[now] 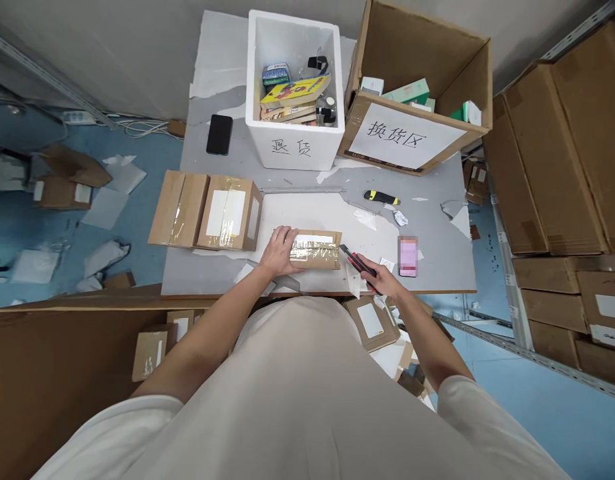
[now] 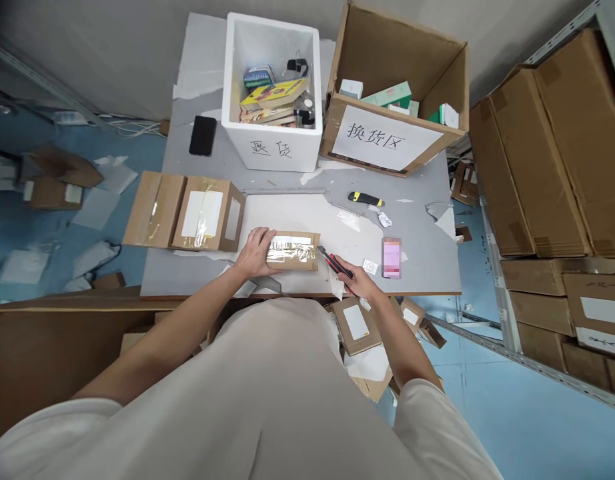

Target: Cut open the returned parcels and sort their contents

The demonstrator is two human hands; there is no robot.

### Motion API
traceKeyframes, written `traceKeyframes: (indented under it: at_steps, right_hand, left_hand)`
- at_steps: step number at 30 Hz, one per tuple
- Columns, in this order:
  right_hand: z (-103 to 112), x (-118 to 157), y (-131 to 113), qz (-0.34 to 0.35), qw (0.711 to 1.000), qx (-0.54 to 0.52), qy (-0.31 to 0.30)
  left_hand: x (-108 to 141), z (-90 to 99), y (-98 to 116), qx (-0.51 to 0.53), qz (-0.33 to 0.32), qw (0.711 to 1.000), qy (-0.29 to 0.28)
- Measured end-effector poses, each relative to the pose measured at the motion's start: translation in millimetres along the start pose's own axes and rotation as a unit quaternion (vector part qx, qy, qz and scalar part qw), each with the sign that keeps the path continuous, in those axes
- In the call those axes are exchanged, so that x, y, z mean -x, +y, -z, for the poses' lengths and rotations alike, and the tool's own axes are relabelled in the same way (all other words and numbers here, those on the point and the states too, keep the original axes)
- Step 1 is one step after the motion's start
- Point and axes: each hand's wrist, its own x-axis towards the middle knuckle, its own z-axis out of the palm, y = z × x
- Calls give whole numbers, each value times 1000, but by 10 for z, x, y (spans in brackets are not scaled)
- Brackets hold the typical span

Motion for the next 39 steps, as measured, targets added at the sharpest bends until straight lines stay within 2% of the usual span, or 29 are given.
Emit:
traceKeyframes:
  at_steps: [9, 19, 21, 23, 26, 28, 30, 33, 36, 39]
  right_hand:
    - [-9, 271, 23, -10, 996, 37, -75]
    - [73, 454, 141, -33, 995, 43, -81]
    - [68, 468, 175, -30, 997, 40, -53]
    - [25, 418, 206, -18, 1000, 11, 12]
    - [-126, 195, 224, 14, 988, -72, 136]
    - [-263, -10, 210, 37, 975, -124, 183]
    - [-398, -193, 185, 54, 967, -164, 189]
    - [-566, -356, 156, 57, 968, -197, 141]
    - [-688, -407, 151, 36, 974, -195, 110]
    - [-755, -415, 130, 27, 971, -198, 129]
  left_hand:
    - [-4, 7, 15, 22, 1, 1000, 6]
    - [17, -28, -51, -13, -35, 999, 12]
    - [27, -43, -75, -22, -39, 999, 11]
    - [36, -46, -99, -22, -42, 999, 8]
    - [58, -13, -124, -1, -61, 998, 2]
    - [103, 22, -138, 20, -66, 997, 15]
    - [200, 35, -165, 43, -47, 997, 45]
    - [443, -50, -252, 95, 32, 992, 76]
    - [697, -241, -357, 172, 119, 977, 49]
    - [818, -386, -406, 239, 166, 956, 28]
